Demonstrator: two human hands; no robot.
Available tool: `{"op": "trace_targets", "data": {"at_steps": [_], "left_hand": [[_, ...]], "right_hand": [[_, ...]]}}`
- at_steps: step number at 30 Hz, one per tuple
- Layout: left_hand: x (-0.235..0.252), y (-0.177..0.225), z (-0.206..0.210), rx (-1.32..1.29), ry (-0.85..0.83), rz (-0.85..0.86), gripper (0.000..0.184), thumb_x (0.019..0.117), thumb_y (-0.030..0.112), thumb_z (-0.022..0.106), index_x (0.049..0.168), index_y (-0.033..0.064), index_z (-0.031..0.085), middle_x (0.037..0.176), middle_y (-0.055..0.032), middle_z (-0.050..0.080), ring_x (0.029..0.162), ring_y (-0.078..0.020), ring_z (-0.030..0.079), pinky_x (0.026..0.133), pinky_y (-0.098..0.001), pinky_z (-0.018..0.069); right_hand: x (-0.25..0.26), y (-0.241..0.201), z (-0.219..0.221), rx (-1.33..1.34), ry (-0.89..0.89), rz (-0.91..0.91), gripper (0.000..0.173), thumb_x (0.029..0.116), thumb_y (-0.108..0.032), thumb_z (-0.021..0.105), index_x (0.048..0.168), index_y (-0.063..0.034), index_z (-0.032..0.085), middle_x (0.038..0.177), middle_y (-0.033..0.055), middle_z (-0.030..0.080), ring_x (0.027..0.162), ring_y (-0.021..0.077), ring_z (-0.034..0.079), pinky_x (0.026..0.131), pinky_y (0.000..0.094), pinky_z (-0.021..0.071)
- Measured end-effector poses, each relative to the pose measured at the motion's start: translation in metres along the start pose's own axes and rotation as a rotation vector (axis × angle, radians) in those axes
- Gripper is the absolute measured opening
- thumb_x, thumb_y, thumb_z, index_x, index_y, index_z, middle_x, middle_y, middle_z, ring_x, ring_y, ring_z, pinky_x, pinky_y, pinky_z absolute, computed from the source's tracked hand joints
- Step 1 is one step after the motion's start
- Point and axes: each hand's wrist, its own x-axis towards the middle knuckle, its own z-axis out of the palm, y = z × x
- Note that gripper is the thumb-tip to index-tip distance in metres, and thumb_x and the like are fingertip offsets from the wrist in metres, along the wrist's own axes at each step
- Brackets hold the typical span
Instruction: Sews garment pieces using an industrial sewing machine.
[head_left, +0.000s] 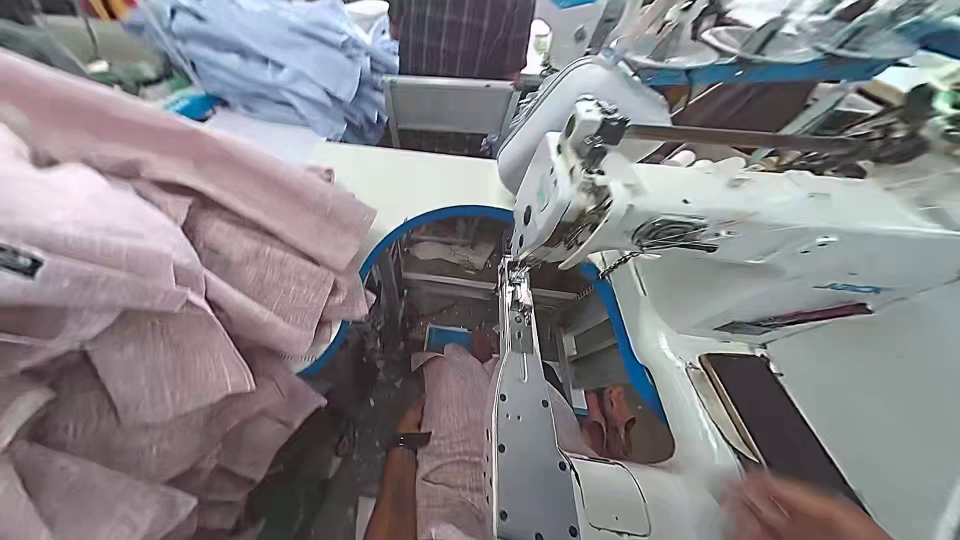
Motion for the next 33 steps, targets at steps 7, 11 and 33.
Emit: {"op": "trace_targets", "data": {"at_steps": [7, 11, 33], "left_hand": [[-0.116, 0.201, -0.012, -0.013, -0.047, 0.978, 0.029, 0.1053, 0.007, 0.043, 0.114, -0.0091, 0.065, 0.094, -0.0116, 0.07, 0.087, -0.0102, 0.067, 0.085, -0.0294, 0.0557], [-0.14, 0.2, -0.066, 0.303, 0.448, 1.064, 0.038, 0.1069, 0.015, 0.041, 0.115, -0.0103, 0.068, 0.099, -0.0276, 0.07, 0.098, -0.042, 0.069, 0.09, -0.06, 0.0512], [0.025, 0.03, 0.005, 0.468, -0.025, 0.06, 0.06, 0.1101, 0.043, 0.041, 0.137, -0.0082, 0.057, 0.141, -0.0305, 0.057, 0.135, -0.0417, 0.053, 0.114, -0.057, 0.0381]], "right_hand": [[0.267, 0.023, 0.098, -0.563, -0.163, 0.251, 0.043, 0.1083, -0.012, 0.048, 0.142, 0.0138, 0.049, 0.144, 0.0325, 0.053, 0.137, 0.0377, 0.051, 0.117, 0.0479, 0.0355], [0.231, 0.003, 0.125, -0.315, -0.151, 0.192, 0.034, 0.1091, -0.007, 0.039, 0.139, 0.0065, 0.051, 0.13, 0.0151, 0.062, 0.117, 0.0076, 0.059, 0.104, 0.0223, 0.0438], [0.337, 0.038, 0.062, -0.837, -0.222, 0.381, 0.042, 0.1092, -0.022, 0.044, 0.134, 0.0079, 0.059, 0.142, 0.0276, 0.057, 0.137, 0.0388, 0.052, 0.115, 0.0544, 0.0374]]}}
